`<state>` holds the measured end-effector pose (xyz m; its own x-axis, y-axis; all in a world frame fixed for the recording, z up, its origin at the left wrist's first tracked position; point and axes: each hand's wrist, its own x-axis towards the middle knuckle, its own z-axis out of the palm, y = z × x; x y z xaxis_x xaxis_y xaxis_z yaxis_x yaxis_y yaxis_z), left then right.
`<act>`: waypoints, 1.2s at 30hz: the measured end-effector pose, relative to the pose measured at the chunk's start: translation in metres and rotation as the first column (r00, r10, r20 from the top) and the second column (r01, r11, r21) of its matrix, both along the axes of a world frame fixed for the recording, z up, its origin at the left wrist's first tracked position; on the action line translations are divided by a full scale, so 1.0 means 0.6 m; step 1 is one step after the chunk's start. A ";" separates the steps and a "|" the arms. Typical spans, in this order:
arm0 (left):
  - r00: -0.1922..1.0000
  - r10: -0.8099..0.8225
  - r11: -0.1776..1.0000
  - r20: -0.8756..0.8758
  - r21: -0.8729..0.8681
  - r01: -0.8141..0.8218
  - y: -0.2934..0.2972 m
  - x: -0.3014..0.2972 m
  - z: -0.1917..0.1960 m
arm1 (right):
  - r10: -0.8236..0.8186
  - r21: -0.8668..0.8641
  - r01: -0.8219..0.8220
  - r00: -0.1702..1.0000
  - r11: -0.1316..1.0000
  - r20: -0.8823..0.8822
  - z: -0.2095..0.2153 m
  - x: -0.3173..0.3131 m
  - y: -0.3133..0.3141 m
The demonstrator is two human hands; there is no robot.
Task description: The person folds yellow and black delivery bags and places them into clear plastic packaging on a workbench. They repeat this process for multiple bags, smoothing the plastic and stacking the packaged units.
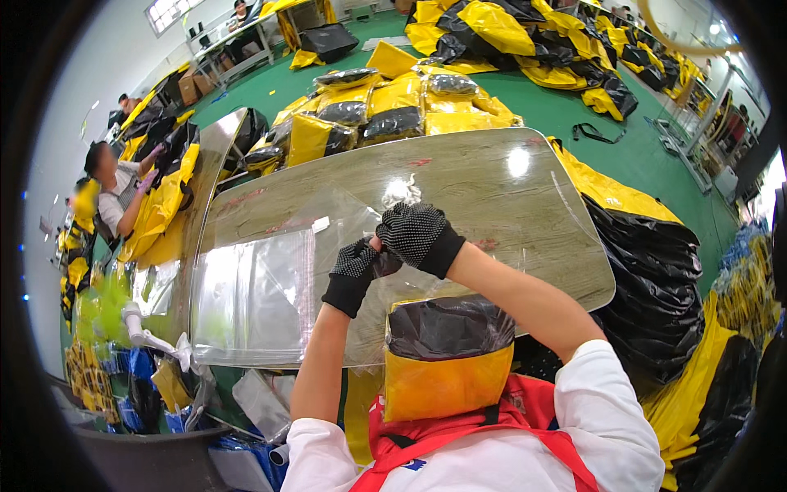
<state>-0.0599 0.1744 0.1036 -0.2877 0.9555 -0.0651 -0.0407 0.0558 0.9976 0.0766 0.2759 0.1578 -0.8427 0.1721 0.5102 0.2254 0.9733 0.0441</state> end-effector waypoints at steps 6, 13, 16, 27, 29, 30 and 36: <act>0.946 -0.014 0.995 -0.324 0.093 0.046 -0.002 0.005 0.003 | 0.058 -0.312 -0.051 0.998 0.949 0.014 0.018 0.006 0.045; 0.992 -0.025 0.999 -0.127 0.019 0.027 0.013 0.021 0.030 | -0.268 -0.229 0.187 0.877 0.955 -0.399 -0.065 0.094 0.294; 0.982 0.043 0.998 -0.186 -0.038 -0.051 -0.025 0.000 0.046 | -0.577 -0.353 0.606 0.221 0.713 -0.786 -0.003 0.279 0.367; 0.925 0.129 0.989 0.357 -0.110 -0.095 -0.077 0.029 0.101 | -0.437 -0.720 -0.501 0.848 -0.481 -0.298 -0.092 0.291 0.069; 0.813 -0.139 0.989 -0.566 -0.044 0.139 -0.116 -0.021 0.044 | -0.219 -0.831 -0.501 0.863 -0.244 -0.456 -0.126 0.320 0.045; 0.863 -0.262 0.963 -0.432 -0.172 0.206 -0.164 -0.048 0.031 | -0.020 -0.943 -0.330 0.944 -0.036 -0.330 -0.132 0.349 0.039; 0.500 -0.395 0.917 -0.771 -0.295 0.269 -0.210 -0.022 0.084 | -0.028 -0.686 0.078 0.996 0.724 0.083 -0.120 0.406 -0.032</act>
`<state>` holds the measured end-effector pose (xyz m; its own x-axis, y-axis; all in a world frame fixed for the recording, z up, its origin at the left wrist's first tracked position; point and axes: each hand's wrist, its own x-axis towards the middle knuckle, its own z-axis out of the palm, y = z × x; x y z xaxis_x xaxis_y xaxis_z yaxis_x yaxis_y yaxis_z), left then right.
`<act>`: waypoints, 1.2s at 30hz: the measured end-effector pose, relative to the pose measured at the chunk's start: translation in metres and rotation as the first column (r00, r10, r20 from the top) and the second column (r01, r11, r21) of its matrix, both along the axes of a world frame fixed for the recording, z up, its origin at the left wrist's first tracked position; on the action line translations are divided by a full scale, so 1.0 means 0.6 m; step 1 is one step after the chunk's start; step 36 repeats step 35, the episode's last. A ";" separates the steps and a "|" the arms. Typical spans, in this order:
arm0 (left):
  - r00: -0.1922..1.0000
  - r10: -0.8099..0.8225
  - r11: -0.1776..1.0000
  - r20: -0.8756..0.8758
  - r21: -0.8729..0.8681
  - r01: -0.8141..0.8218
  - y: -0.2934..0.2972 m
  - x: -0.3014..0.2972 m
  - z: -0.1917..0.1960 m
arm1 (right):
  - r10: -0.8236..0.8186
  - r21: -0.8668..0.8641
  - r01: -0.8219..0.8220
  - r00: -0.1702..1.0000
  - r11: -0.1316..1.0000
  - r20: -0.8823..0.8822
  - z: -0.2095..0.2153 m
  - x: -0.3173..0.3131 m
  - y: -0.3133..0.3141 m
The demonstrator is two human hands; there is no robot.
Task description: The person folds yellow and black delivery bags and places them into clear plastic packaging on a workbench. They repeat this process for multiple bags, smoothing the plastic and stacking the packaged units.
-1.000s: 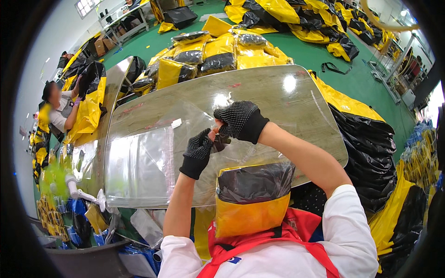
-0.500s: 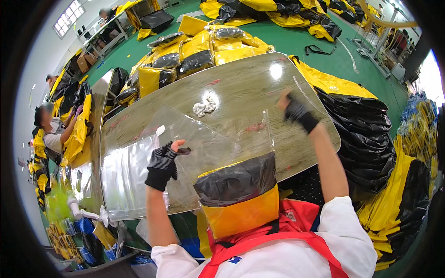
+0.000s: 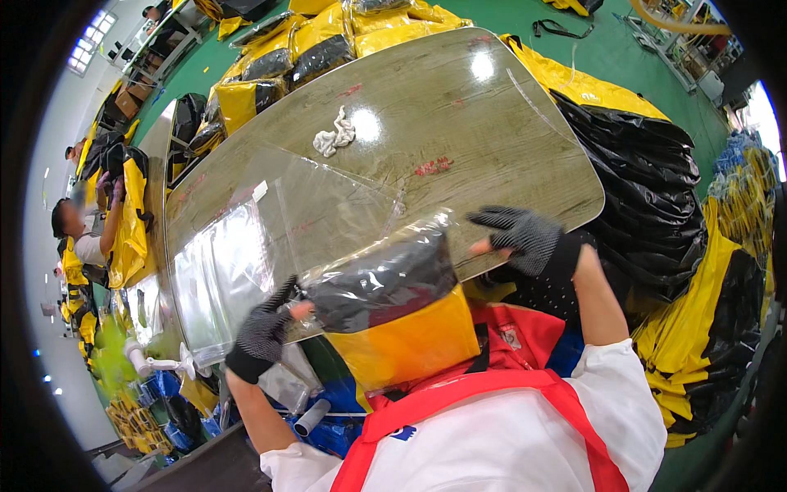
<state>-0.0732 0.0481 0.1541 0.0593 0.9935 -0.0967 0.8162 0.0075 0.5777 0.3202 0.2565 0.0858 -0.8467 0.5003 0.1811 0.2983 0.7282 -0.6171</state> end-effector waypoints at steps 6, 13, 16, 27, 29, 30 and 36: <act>0.918 0.176 0.859 -0.355 0.510 0.033 0.153 0.128 0.037 | 0.097 0.132 -0.041 0.887 0.990 -0.451 0.038 -0.184 -0.028; 0.728 0.463 0.809 0.507 0.095 -0.580 -0.074 0.004 -0.305 | -0.155 -0.176 0.106 0.944 0.979 -0.291 -0.173 -0.035 -0.006; 0.249 0.502 0.780 0.828 -0.310 -0.543 -0.097 0.051 -0.307 | -0.642 0.004 0.701 0.656 0.713 -0.397 -0.148 0.097 0.218; -0.376 0.142 0.932 0.916 -0.252 -0.262 0.373 -0.157 -0.015 | -0.984 0.275 0.959 0.020 0.068 0.174 -0.188 0.305 0.567; 0.150 0.291 0.893 0.945 -0.212 -0.397 0.451 -0.064 -0.051 | -0.968 0.295 0.944 0.198 0.146 -0.155 -0.129 0.354 0.507; 0.136 0.309 0.915 0.941 -0.255 -0.314 0.473 -0.019 -0.064 | -0.935 0.252 0.945 0.268 0.208 -0.234 -0.093 0.372 0.455; 0.091 0.456 0.889 0.885 -0.457 -0.009 0.525 0.156 -0.121 | -0.793 0.285 0.797 0.588 0.533 -0.161 0.067 0.436 0.147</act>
